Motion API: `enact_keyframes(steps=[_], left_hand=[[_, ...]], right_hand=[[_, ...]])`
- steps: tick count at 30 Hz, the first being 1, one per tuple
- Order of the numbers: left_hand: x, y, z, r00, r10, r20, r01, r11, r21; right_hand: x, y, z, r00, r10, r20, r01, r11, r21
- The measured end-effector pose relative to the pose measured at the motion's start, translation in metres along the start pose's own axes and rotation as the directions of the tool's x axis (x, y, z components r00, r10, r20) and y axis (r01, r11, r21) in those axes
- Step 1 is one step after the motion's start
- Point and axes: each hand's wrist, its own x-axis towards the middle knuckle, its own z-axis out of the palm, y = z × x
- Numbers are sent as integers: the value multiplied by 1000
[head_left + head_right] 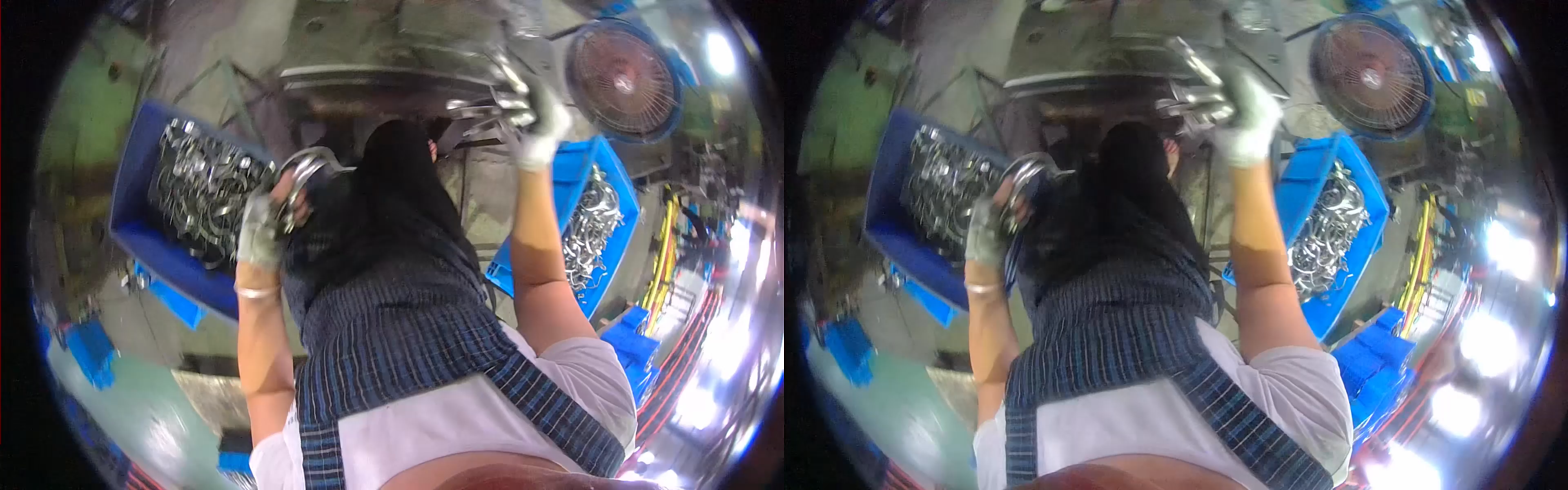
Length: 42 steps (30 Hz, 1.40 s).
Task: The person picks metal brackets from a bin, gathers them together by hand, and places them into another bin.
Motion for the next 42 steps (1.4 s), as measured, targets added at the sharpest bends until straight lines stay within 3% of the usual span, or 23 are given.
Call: enact_keyframes(steps=[2,5,6,7,8,9,10,11,12,13,15,18,20,21,23,25,27,30,33,35,37,38,42], left_hand=[[7,-9,-3,997,-7,75,15,994,-108],[7,-13,10,998,18,66,-3,976,-216],[4,-10,15,999,31,35,-23,975,-220],[0,-7,19,999,40,8,-37,974,-224],[-2,-10,25,992,122,-44,-128,978,-167],[-3,-14,30,975,205,-90,-214,971,-103],[-4,-16,33,950,286,-129,-292,956,-34],[-6,-18,36,919,381,-101,-381,924,16],[-9,-19,37,881,468,-65,-465,883,63],[-10,-20,38,835,549,-23,-544,832,107],[-7,-33,35,700,707,95,-677,616,403],[-7,-51,38,654,755,39,-698,583,416],[-7,-53,42,656,754,25,-685,582,438],[-1,-48,41,398,908,131,-641,174,747],[0,-40,48,688,648,-326,-644,753,135],[10,-33,35,864,283,-417,-388,902,-192],[19,-33,19,925,44,-377,-99,987,-127],[13,-33,11,953,113,-282,-104,993,47],[12,-41,11,931,256,-260,-227,964,136],[15,-48,12,877,378,-296,-349,925,148],[15,-50,11,860,370,-350,-365,927,85],[14,-47,8,859,382,-340,-358,924,134],[10,-33,9,843,391,-370,-351,920,172]], right_hand=[[16,-18,-24,946,-323,22,320,922,-218],[8,-22,-23,963,-114,-245,109,993,-33],[-1,-34,-21,952,282,-122,-245,937,250],[-15,-45,-19,795,598,102,-574,687,445],[-44,-20,-3,643,550,533,-563,-132,815],[-42,-53,4,601,572,558,-764,207,611],[-30,-93,4,405,504,763,-885,8,465],[-42,-97,16,235,445,864,-970,47,240],[-65,-94,36,198,354,914,-971,-54,231],[-69,-109,43,158,371,915,-894,-340,293],[-78,-111,64,242,282,928,-814,-462,352],[-54,-126,49,280,122,952,-781,-549,300],[-70,-117,56,206,138,969,-765,-595,247],[-79,-110,61,146,203,968,-759,-604,241],[-72,-110,48,369,333,868,-805,-353,477],[-71,-97,33,475,438,763,-858,37,513],[-69,-83,26,648,476,595,-741,213,636],[-41,-64,-3,877,325,355,-478,672,566],[-28,-37,17,943,327,54,-317,841,437],[-30,3,55,908,418,-33,-295,692,659],[-19,8,60,917,397,-33,-336,815,472],[-17,12,67,854,519,39,-386,582,716],[-7,7,56,879,474,54,-436,753,493]])
